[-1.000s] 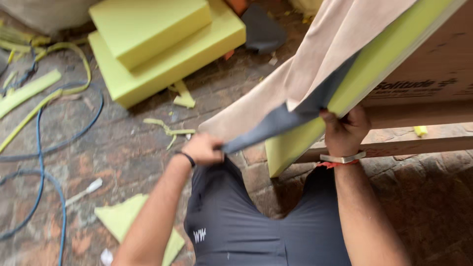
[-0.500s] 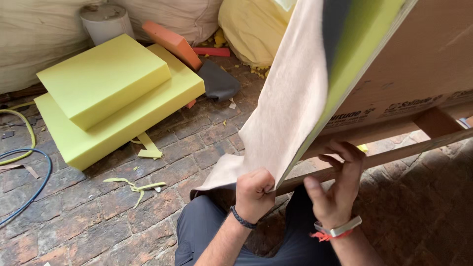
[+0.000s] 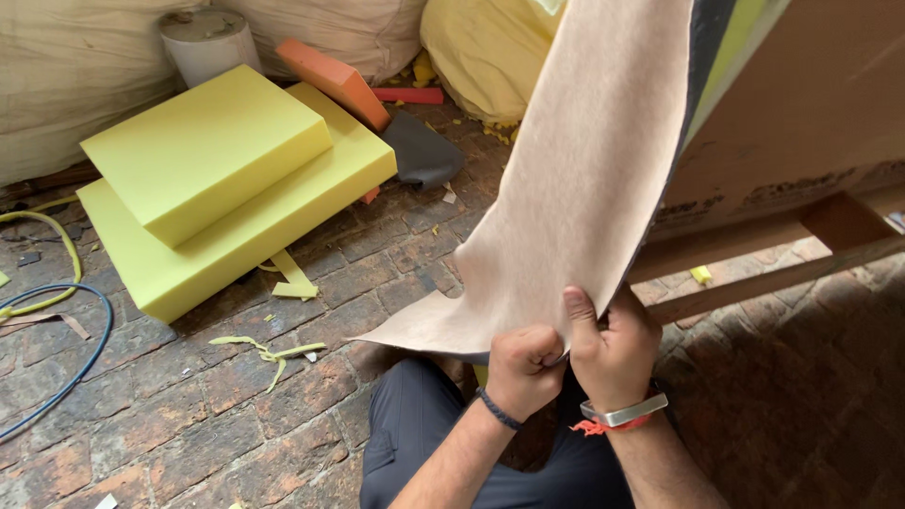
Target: The person wraps beige fabric around a yellow foam-covered wooden frame and secures it with a pneumatic staple gun. They repeatedly pull, fold, and staple the fabric along the edges to create a tight finish.
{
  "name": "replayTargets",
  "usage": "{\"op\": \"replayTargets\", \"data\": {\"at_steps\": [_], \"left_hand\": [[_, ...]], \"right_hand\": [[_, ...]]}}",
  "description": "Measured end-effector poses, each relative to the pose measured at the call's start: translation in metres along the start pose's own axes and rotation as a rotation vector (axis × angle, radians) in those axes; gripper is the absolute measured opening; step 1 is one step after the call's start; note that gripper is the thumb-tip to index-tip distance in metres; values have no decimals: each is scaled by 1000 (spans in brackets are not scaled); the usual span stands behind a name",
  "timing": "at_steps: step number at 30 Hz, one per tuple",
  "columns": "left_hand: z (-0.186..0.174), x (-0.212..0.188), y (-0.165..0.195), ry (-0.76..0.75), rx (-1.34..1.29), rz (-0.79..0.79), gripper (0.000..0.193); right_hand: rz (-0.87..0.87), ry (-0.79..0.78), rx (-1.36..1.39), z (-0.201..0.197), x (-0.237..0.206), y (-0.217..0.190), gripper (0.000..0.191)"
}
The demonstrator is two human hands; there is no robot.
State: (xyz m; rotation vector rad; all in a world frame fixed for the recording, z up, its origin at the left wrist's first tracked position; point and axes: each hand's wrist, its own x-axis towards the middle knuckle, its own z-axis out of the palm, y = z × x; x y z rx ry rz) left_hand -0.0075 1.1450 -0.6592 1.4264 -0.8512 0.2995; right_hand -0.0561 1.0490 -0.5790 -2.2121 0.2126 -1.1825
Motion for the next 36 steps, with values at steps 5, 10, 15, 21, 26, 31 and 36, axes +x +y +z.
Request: {"op": "replayTargets", "data": {"at_steps": [5, 10, 15, 21, 26, 31, 36], "left_hand": [[29, -3, 6, 38, 20, 50, 29], [39, -3, -3, 19, 50, 97, 13], [36, 7, -11, -140, 73, 31, 8], [-5, 46, -6, 154, -14, 186, 31], [30, 116, -37, 272, 39, 170, 73], [45, 106, -51, 275, 138, 155, 75], [57, 78, -45, 269, 490, 251, 78]], "right_hand": [[260, -68, 450, -6, -15, 7, 34], [366, 5, 255, 11, -23, 22, 51], [-100, 228, 1, 24, 2, 66, 59], [-241, 189, 83, 20, 18, 108, 63], [-282, 120, 174, 20, 18, 121, 58], [-287, 76, 320, 27, 32, 138, 58], [-385, 81, 388, 38, 46, 164, 58]]}}
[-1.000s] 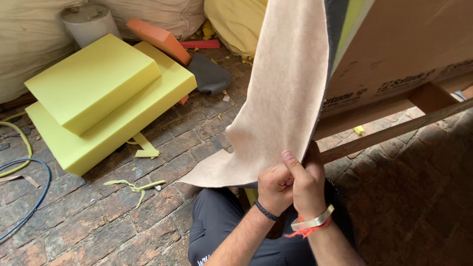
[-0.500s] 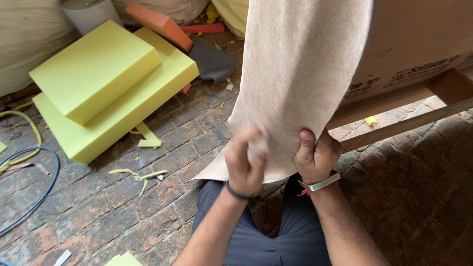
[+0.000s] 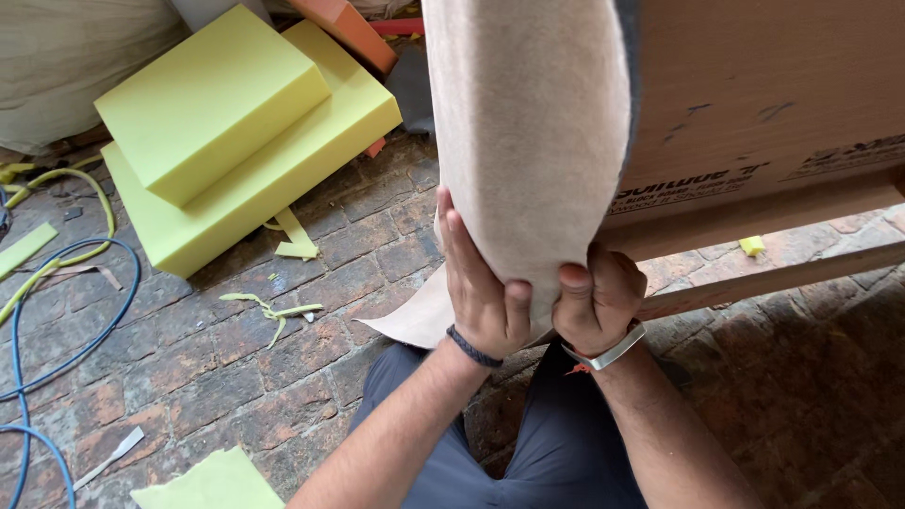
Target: The person wraps beige fabric around a yellow foam-covered wooden frame and secures it with a pneumatic staple gun. They repeatedly pull, fold, and staple the fabric along the edges to create a tight finish.
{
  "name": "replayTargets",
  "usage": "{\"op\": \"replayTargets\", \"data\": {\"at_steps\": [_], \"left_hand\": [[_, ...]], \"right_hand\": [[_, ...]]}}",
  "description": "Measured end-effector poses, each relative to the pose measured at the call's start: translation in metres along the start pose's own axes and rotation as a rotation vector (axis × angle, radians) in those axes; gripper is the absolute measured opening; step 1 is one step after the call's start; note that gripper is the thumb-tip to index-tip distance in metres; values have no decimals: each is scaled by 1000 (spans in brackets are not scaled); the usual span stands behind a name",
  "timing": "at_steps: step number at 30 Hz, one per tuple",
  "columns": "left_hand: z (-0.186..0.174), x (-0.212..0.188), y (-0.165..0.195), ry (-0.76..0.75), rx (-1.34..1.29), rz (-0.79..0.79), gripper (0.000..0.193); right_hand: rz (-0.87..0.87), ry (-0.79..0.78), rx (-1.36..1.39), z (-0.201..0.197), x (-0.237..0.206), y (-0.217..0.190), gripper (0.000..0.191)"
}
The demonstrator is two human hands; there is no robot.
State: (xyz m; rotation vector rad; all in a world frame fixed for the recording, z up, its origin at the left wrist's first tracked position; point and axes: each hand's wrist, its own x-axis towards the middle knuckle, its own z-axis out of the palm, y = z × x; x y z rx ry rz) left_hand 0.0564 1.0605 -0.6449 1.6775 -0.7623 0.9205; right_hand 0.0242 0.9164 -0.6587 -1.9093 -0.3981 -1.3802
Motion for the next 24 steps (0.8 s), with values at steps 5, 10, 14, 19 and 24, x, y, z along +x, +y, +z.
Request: {"op": "replayTargets", "data": {"at_steps": [5, 10, 14, 19, 24], "left_hand": [[0, -16, -3, -31, 81, -17, 97], [12, -18, 0, 21, 181, -116, 91], [20, -15, 2, 61, 219, -156, 91], [24, -28, -10, 91, 237, -192, 94], [19, -60, -18, 37, 339, -102, 87]], "right_hand": [[-113, 38, 123, 28, 8, 39, 60], [91, 23, 474, 60, 13, 47, 58], [222, -89, 503, 47, -12, 56, 44], [945, 135, 379, -73, -142, 83, 17], [1411, -461, -510, -189, -327, 53, 27]]}}
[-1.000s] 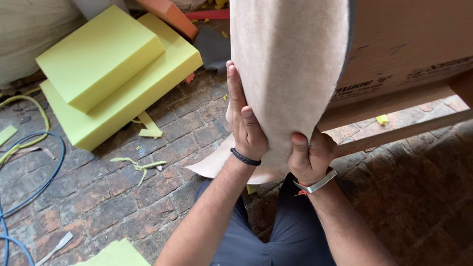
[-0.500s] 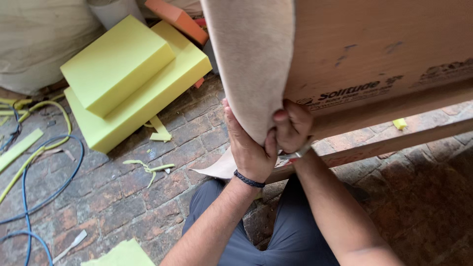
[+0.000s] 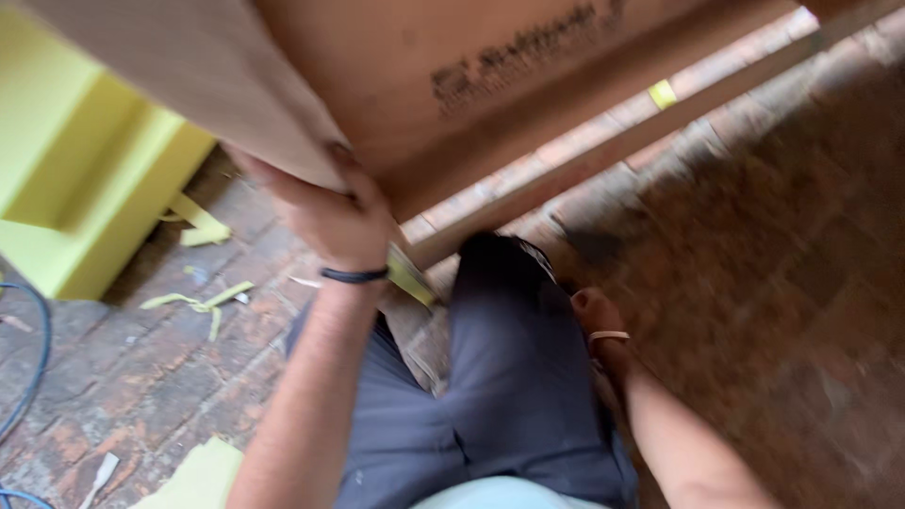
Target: The person wraps beige fabric around a yellow foam-covered wooden frame and secures it with a pneumatic staple gun. They repeatedly pull, fold, and staple the fabric along the edges to create a tight finish.
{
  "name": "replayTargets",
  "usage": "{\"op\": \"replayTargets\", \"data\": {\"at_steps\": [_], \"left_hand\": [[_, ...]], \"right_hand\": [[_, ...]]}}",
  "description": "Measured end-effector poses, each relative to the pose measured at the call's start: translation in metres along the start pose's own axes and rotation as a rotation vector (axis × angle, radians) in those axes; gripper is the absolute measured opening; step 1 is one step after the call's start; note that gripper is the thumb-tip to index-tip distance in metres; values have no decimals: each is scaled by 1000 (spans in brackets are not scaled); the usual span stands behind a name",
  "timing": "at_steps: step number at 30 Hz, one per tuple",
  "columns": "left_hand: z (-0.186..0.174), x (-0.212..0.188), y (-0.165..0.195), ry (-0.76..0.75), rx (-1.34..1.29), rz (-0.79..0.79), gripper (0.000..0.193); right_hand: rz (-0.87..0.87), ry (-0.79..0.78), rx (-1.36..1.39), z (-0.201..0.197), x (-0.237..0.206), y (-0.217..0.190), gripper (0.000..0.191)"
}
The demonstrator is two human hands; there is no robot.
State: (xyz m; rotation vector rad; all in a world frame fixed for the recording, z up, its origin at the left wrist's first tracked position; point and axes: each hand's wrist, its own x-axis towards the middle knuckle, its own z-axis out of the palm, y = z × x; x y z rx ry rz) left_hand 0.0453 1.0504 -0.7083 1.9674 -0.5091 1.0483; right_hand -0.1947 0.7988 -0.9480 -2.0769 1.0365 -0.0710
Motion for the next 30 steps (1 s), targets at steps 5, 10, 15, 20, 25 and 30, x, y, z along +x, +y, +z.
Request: {"op": "replayTargets", "data": {"at_steps": [5, 10, 15, 20, 25, 30], "left_hand": [[-13, -31, -24, -112, 73, 0, 79], [-20, -43, -45, -113, 73, -3, 80], [-18, -26, -31, -64, 90, 48, 79], [-13, -6, 8, 8, 114, 74, 80], [-9, 22, 27, 11, -18, -60, 88], [-5, 30, 26, -4, 29, -121, 91]], "right_hand": [[-224, -252, -426, 38, -65, 84, 50], [-144, -200, -396, 50, -53, 67, 44], [-132, -249, -328, 47, -16, 8, 40], [60, -375, -212, -20, 22, -28, 40], [19, -367, 423, -142, 14, -87, 26], [-147, -772, 1184, -156, -33, -204, 22]]}}
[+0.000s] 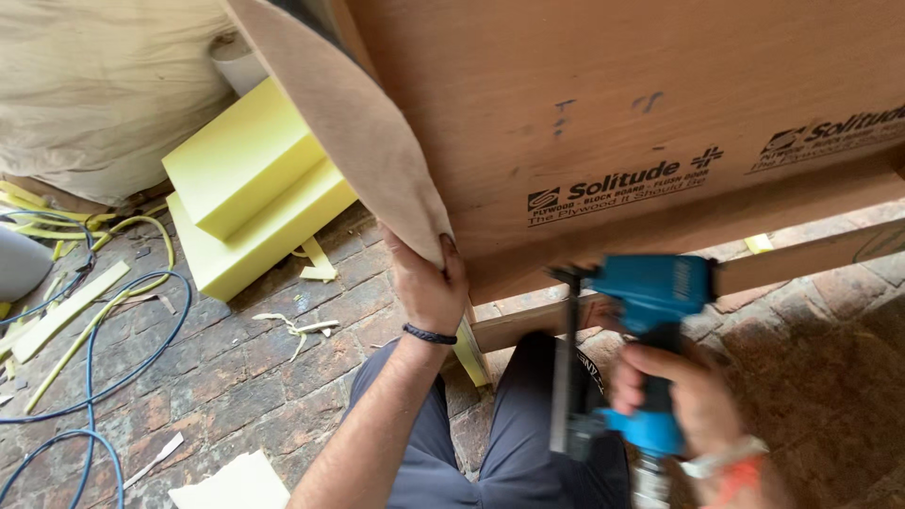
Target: The person wraps beige fabric around a yellow foam-covered wooden frame and secures it with a pneumatic staple gun. They repeatedly pull, fold, and staple the fabric along the edges to create a tight finish.
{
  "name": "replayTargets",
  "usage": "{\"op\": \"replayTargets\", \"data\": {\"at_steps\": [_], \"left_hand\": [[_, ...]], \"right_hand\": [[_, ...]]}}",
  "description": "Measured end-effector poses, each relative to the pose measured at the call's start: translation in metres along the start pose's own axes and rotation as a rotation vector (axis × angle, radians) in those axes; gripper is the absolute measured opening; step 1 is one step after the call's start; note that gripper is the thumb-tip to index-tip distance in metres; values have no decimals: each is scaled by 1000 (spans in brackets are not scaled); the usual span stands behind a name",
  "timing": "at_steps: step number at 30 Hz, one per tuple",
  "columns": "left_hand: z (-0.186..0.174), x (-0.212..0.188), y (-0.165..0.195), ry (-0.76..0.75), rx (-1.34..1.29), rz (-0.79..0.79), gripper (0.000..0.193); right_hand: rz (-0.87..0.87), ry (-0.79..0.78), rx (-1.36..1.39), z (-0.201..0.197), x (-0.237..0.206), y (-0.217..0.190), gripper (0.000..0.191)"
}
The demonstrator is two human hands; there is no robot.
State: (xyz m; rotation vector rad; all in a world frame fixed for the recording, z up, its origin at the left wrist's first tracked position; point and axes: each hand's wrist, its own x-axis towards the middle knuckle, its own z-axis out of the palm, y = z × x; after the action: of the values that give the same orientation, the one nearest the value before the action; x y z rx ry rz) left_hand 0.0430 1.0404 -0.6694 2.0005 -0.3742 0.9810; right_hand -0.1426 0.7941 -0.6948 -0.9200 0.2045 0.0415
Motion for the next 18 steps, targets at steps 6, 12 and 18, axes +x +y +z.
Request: {"op": "replayTargets", "data": {"at_steps": [6, 12, 18], "left_hand": [[4, -2, -14, -17, -50, -13, 101], [10, -5, -23, -18, -62, -40, 101], [5, -7, -25, -126, 32, -37, 105]], "right_hand": [[-10, -134, 190, 122, 43, 11, 25], [33, -213, 271, 145, 51, -4, 34], [94, -166, 260, 135, 55, 1, 34]]}}
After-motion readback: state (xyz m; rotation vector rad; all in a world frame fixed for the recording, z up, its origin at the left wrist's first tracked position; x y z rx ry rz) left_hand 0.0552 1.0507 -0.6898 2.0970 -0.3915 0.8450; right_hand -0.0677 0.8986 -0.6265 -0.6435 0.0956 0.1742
